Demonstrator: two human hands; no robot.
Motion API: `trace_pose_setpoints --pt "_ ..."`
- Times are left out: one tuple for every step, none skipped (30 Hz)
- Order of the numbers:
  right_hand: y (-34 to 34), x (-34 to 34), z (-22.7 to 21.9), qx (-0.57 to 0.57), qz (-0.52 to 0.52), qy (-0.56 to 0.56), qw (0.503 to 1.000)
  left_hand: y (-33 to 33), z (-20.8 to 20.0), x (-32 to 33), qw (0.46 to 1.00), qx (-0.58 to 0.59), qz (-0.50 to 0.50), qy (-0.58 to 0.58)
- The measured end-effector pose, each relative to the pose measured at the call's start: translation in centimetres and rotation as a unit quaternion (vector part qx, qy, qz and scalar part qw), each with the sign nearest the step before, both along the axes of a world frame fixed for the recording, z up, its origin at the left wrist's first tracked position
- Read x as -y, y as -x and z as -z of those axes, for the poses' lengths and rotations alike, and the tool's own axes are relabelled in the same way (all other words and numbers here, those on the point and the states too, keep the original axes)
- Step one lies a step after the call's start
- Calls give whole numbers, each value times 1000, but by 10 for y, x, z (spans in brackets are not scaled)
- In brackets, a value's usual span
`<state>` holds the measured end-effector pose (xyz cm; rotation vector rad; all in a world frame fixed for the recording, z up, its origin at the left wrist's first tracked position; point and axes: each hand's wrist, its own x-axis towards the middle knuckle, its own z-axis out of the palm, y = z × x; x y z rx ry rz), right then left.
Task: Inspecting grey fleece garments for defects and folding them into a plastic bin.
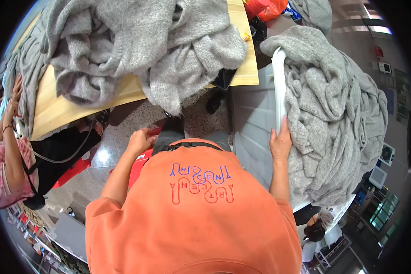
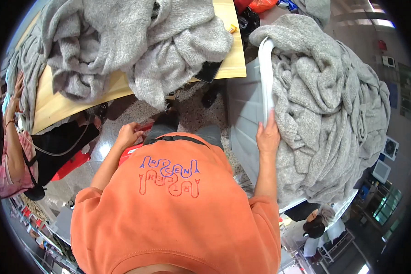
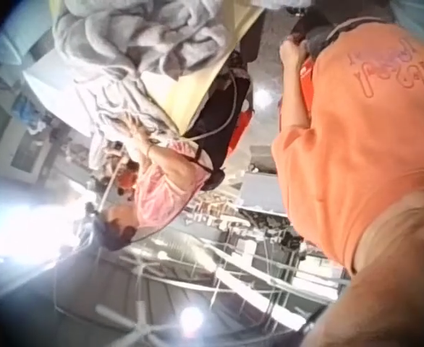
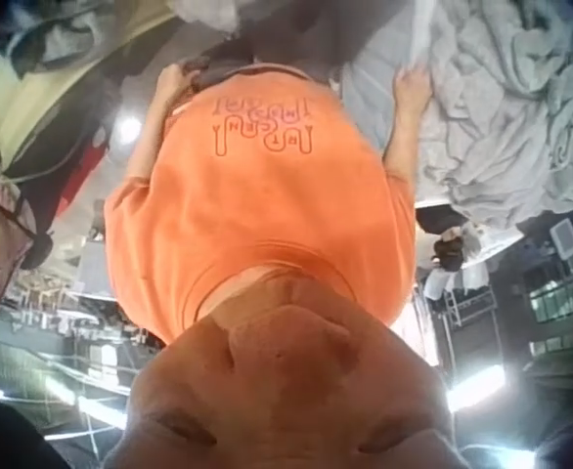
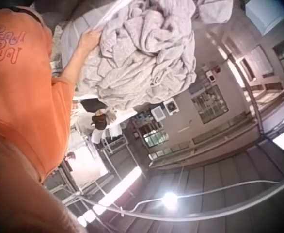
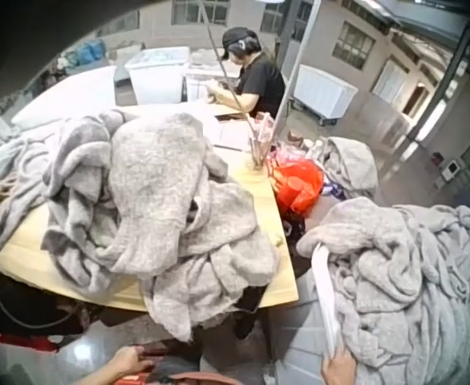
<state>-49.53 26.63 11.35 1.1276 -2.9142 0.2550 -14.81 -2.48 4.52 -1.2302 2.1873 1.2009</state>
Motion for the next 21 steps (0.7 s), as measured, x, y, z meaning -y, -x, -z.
trace_pose_setpoints --pt "1 0 2 1 4 -3 1000 0 1 11 1000 19 15 12" --pt "1 0 4 -6 23 -10 1000 0 0 20 999 37 30 24" --pt "2 -1 6 -12 41 -17 999 2 -1 26 999 38 24 12" --pt "2 0 6 -12 46 -17 999 4 -1 32 999 38 28 12" --pt "2 1 7 -16 57 -25 998 4 1 36 1000 13 20 16" --pt "2 1 8 -20 67 -33 997 4 2 40 1000 -12 11 20" --pt "4 2 9 -25 64 -38 997 4 3 42 1000 -14 13 21" --pt "3 1 10 -27 66 -38 997 4 4 44 1000 -10 12 13" --pt "1 0 11 -30 70 -45 996 4 4 46 1000 -5 10 5" --pt "1 0 12 -32 71 -50 996 3 5 46 1000 -7 9 6" --pt "1 -1 11 -34 70 -49 996 2 6 46 1000 1 14 8" --pt "0 -3 10 -28 78 -46 996 2 7 45 1000 11 21 11" --pt "-2 -3 11 -22 88 -39 995 3 4 46 1000 10 22 14" --pt "-2 -4 12 -21 91 -36 995 4 1 45 1000 12 8 3" --pt "-1 -8 15 -44 85 -23 995 5 -2 43 1000 16 -5 -8" --pt "1 -8 16 -66 78 -7 995 4 -4 43 1000 17 -4 -3" --pt "1 -9 17 -64 80 -3 995 3 -3 43 1000 23 3 -10" --pt "1 -10 17 -42 102 -16 994 2 -3 42 999 29 9 -18" --pt "1 -8 15 -20 123 -26 992 3 -3 44 999 40 22 -19" --pt "2 2 8 27 157 -34 987 -1 -3 46 999 34 38 11" --pt "0 6 -1 75 189 -43 978 -5 -3 46 999 7 29 26"
